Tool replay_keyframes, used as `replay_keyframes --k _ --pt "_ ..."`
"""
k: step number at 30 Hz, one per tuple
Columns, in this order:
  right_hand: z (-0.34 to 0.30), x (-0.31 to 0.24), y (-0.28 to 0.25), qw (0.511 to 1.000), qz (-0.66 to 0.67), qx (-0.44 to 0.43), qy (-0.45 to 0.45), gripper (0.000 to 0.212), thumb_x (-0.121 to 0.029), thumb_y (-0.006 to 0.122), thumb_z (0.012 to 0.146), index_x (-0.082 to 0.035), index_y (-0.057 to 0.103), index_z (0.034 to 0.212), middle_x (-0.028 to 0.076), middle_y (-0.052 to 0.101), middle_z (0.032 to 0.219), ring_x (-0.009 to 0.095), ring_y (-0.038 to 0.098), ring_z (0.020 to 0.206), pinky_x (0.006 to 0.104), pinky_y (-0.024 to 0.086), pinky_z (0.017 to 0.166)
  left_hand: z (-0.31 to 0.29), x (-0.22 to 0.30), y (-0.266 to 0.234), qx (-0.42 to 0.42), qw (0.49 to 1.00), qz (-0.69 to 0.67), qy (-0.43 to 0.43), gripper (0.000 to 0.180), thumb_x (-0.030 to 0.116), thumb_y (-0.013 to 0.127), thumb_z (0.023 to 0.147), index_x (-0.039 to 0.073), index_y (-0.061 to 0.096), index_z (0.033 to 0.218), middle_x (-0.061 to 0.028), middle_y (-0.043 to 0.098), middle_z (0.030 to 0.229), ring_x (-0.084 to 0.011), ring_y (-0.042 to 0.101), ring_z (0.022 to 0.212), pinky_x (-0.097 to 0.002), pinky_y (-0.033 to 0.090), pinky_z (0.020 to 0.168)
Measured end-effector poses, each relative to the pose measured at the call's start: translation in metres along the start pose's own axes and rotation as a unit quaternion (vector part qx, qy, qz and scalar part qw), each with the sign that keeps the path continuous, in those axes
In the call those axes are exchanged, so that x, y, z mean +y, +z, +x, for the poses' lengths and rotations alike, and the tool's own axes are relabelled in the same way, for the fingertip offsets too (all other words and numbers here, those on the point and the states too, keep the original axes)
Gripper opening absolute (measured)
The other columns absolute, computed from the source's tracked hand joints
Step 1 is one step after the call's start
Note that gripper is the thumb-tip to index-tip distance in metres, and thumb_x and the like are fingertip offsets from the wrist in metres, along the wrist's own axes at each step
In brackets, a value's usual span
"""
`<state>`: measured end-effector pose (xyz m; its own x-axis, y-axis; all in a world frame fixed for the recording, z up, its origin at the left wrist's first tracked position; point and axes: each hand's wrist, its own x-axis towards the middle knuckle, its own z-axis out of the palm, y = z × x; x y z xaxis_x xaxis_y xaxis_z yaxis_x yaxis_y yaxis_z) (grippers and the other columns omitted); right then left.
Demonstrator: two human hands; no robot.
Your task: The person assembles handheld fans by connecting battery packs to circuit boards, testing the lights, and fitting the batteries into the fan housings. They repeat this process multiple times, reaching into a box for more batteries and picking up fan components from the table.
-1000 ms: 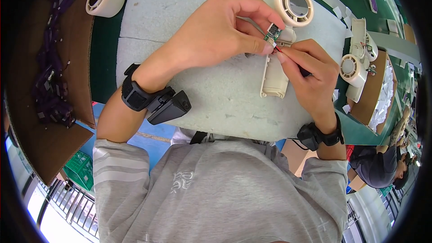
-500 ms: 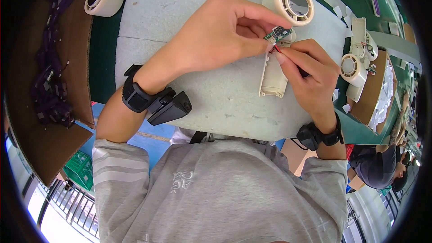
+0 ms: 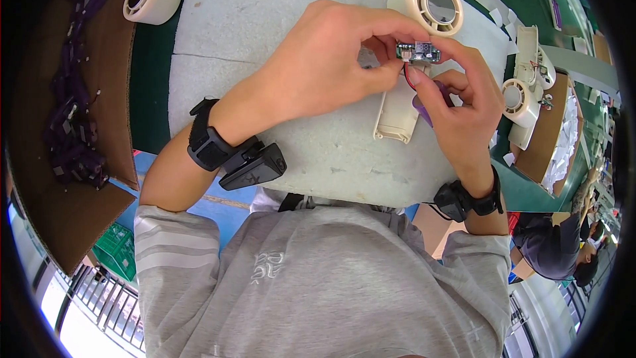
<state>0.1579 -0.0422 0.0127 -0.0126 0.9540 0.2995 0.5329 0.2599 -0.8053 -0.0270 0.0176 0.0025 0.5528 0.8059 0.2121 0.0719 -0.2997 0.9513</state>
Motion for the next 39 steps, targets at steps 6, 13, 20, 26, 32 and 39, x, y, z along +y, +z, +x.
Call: replay_keyframes --k 6,13,20,26,32,39 --pt "-0.0015 0.0014 0.0 0.999 0.009 0.002 0.031 0.033 -0.002 0.079 0.074 -0.002 0.065 0.103 0.006 0.063 0.084 0.008 0.061 0.054 0.0199 0.042 0.044 -0.0012 0.0031 -0.0059 -0.032 0.999 0.027 -0.014 0.033 -0.004 0.065 0.08 0.0 0.067 0.112 -0.0097 0.068 0.099 -0.0149 0.066 0.086 -0.0285 0.055 0.078" --pt "-0.0007 0.0027 0.0012 0.999 0.032 0.005 0.04 0.033 -0.003 0.079 0.074 -0.004 0.067 0.105 0.005 0.063 0.082 0.007 0.06 0.054 0.0196 0.041 0.044 -0.0012 0.0026 -0.0069 -0.033 0.994 0.097 0.046 0.026 -0.001 0.068 0.077 -0.001 0.07 0.103 -0.0111 0.069 0.094 -0.0173 0.067 0.079 -0.0259 0.055 0.071" --pt "0.0009 0.0075 -0.0017 0.999 -0.034 -0.003 -0.03 0.036 -0.003 0.081 0.071 -0.008 0.071 0.105 0.003 0.064 0.084 0.006 0.059 0.054 0.0191 0.04 0.044 -0.0004 0.0008 -0.007 -0.031 0.989 0.119 0.083 0.025 0.002 0.069 0.076 0.001 0.071 0.1 -0.0108 0.069 0.09 -0.0195 0.067 0.075 -0.0256 0.054 0.067" --pt "0.0031 0.0042 -0.0007 0.999 -0.033 0.003 -0.033 0.034 -0.002 0.08 0.07 -0.007 0.073 0.103 0.003 0.065 0.085 0.005 0.057 0.053 0.0188 0.041 0.044 -0.0005 -0.0032 -0.0042 -0.017 0.987 0.127 0.097 0.025 0.002 0.068 0.075 0.002 0.072 0.1 -0.0097 0.069 0.088 -0.0192 0.066 0.073 -0.026 0.052 0.065" --pt "0.0016 0.0072 -0.0017 0.998 -0.048 -0.018 -0.039 0.037 0.003 0.076 0.073 -0.003 0.07 0.11 0.004 0.066 0.09 0.003 0.057 0.058 0.0158 0.041 0.048 -0.002 -0.0028 -0.0034 -0.008 0.988 0.124 0.093 0.023 0.002 0.067 0.076 0.002 0.072 0.099 -0.0088 0.068 0.085 -0.0179 0.064 0.072 -0.0258 0.051 0.064" --pt "0.0012 0.0048 0.0012 0.999 0.031 -0.004 0.038 0.028 -0.001 0.076 0.076 -0.002 0.07 0.104 0.004 0.065 0.085 0.005 0.058 0.056 0.0182 0.042 0.046 -0.001 0.0041 -0.001 -0.016 0.997 0.066 0.028 0.028 0.0 0.067 0.073 0.003 0.069 0.101 -0.0083 0.064 0.089 -0.0178 0.064 0.072 -0.0268 0.052 0.064"
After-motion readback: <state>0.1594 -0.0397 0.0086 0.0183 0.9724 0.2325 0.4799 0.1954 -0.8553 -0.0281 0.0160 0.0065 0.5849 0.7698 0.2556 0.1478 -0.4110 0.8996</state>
